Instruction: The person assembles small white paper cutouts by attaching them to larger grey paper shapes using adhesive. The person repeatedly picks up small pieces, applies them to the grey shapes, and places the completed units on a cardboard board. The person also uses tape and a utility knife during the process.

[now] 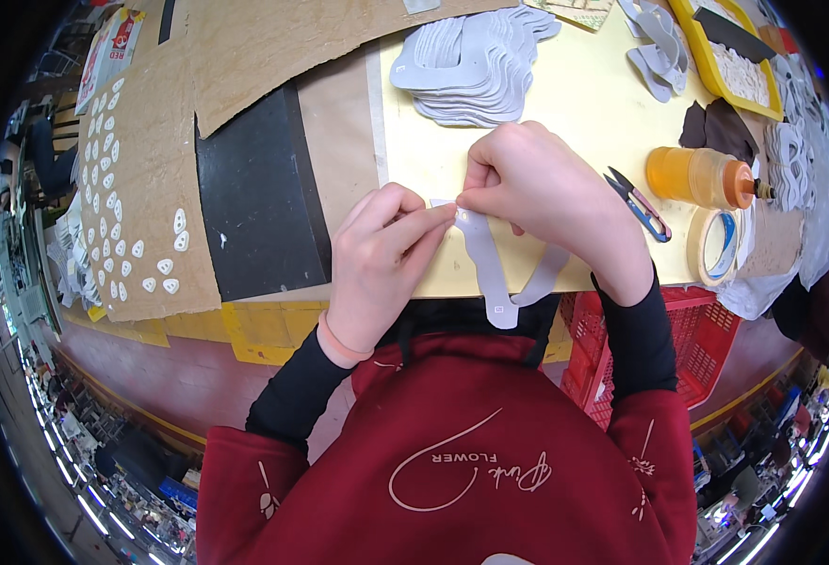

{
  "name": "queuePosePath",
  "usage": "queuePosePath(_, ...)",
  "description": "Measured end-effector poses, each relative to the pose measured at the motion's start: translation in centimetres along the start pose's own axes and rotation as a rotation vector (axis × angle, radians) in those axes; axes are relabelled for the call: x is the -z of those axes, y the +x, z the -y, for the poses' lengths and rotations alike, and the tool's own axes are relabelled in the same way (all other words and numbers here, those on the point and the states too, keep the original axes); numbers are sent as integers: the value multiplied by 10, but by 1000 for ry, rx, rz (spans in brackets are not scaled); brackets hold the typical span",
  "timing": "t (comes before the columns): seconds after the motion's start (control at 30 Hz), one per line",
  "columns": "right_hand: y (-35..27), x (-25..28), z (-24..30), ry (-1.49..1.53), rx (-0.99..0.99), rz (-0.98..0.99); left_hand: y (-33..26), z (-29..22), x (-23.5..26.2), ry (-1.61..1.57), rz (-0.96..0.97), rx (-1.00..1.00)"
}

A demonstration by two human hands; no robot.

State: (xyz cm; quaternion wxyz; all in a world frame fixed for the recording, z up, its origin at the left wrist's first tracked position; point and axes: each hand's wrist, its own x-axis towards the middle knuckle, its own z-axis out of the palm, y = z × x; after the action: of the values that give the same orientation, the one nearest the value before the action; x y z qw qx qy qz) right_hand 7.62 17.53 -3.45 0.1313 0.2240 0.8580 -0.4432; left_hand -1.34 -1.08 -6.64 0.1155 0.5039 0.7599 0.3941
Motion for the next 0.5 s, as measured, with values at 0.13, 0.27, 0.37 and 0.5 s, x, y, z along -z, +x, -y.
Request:
queuePosePath(0.13,2,-9,3,-292,298,-209,1,-1,0,-9,-9,9)
queuePosePath(0.27,-3,-12,7,-368,396,-290,3,-6,0,-89,16,101)
queuePosePath(0.37,-7,-13,14,-350,515,-386,2,-13,0,-132,-20,268)
queuePosePath(0.5,-16,-22,28,-374,584,-405,6,-8,2,-69,25,191)
